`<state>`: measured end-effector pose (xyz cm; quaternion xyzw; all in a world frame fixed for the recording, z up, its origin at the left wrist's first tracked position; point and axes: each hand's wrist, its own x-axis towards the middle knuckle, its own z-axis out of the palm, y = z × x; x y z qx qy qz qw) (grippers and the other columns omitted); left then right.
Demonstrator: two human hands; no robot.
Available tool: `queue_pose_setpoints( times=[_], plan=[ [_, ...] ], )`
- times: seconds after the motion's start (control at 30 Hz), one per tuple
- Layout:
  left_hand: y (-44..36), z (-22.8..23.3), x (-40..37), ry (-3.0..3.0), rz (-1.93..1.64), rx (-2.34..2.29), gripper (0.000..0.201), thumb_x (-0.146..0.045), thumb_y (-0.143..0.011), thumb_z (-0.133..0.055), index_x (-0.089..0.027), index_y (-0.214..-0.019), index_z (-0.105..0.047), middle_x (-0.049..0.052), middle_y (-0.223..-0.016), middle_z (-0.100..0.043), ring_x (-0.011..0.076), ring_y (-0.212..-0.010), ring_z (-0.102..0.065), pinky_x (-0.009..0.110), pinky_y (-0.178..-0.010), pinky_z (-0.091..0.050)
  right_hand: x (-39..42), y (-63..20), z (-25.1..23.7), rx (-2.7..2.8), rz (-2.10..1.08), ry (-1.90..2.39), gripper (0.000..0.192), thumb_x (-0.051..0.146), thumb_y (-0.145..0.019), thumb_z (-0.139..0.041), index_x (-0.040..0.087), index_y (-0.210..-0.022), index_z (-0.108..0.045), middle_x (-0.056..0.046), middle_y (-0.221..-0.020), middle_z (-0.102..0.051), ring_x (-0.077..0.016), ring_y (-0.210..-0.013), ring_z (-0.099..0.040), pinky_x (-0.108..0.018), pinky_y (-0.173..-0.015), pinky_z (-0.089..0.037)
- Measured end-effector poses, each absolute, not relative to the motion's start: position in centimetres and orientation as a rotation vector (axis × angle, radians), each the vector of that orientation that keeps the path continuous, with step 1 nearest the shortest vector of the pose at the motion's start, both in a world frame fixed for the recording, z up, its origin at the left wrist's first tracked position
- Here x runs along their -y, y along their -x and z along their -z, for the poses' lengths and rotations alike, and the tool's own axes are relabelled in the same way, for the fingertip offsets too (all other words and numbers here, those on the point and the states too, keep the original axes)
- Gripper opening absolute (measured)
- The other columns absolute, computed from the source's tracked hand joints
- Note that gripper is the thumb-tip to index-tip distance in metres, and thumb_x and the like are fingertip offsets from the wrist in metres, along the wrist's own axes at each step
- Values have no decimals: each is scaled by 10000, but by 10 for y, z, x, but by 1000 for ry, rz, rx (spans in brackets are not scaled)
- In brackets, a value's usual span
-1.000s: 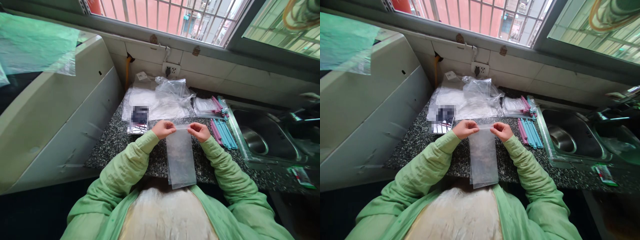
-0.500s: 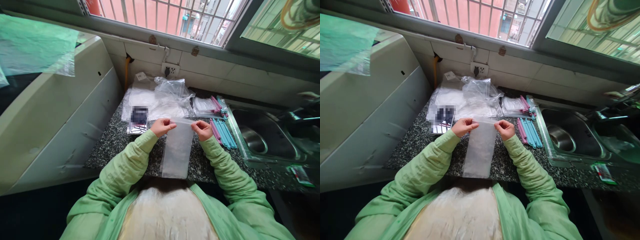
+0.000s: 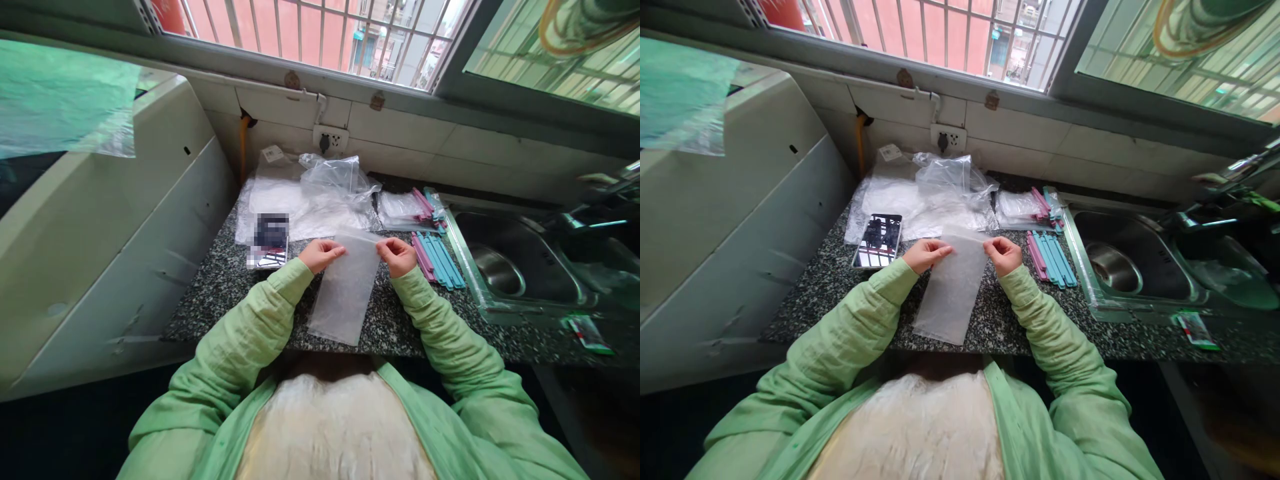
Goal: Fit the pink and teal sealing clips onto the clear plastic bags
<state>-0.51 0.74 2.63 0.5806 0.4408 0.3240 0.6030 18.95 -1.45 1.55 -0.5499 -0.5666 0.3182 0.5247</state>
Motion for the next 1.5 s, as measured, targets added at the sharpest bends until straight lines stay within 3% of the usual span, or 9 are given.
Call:
queue_pose_setpoints(
  times=[0.2,0.37,0.47,0.63,0.9,1.27,1.5],
  plan=[
    [7,-24,-10,-1383,-819,-1056,200,-283,-630,-580,-100,-593,-652,-55,-392,-446,38,-405,-313,194,-422,-238,16,-218,-30,1429,-690,1444,303,435,-651,-584,153,-755,-626,-33,-658,-629,-114,-547,-526,-243,-512,-424],
    [7,-28,-10,-1375,-814,-1047,173,-248,-629,-559,-109,-566,-638,-62,-359,-404,45,-403,-315,195,-426,-231,18,-297,-54,1490,-120,1979,263,338,-673,-538,133,-773,-667,-81,-709,-662,-171,-650,-581,-282,-621,-440],
    [7,-30,-9,-1360,-790,-1037,180,-256,-627,-555,-102,-571,-629,-79,-338,-346,35,-372,-253,200,-406,-187,27,-332,-55,1564,98,2351,274,328,-694,-500,142,-773,-685,-106,-712,-669,-207,-660,-587,-301,-598,-417],
    [8,-27,-10,-1383,-757,-1006,215,-299,-623,-561,-97,-583,-621,-94,-325,-272,26,-354,-198,211,-392,-135,42,-347,-41,1662,183,2529,319,387,-693,-490,151,-764,-692,-114,-733,-672,-208,-626,-588,-294,-551,-392],
    [9,-22,-13,-1425,-738,-1008,240,-329,-618,-571,-95,-592,-619,-91,-337,-276,21,-353,-190,213,-390,-113,35,-352,-39,1629,93,2653,308,387,-665,-509,159,-747,-699,-115,-713,-670,-209,-613,-593,-280,-523,-383],
    [6,-25,-11,-1357,-723,-1046,172,-258,-626,-559,-97,-572,-588,-101,-330,-256,18,-335,-194,203,-394,-115,44,-339,-48,1499,310,2507,323,368,-722,-453,142,-799,-670,-117,-716,-657,-209,-629,-570,-289,-539,-375],
    [6,-25,-11,-1376,-730,-1069,164,-228,-637,-517,-96,-565,-582,-88,-352,-302,32,-365,-232,200,-417,-158,33,-285,-68,1633,266,1999,278,370,-732,-487,144,-759,-647,-69,-666,-644,-158,-597,-562,-258,-587,-411]
  ],
)
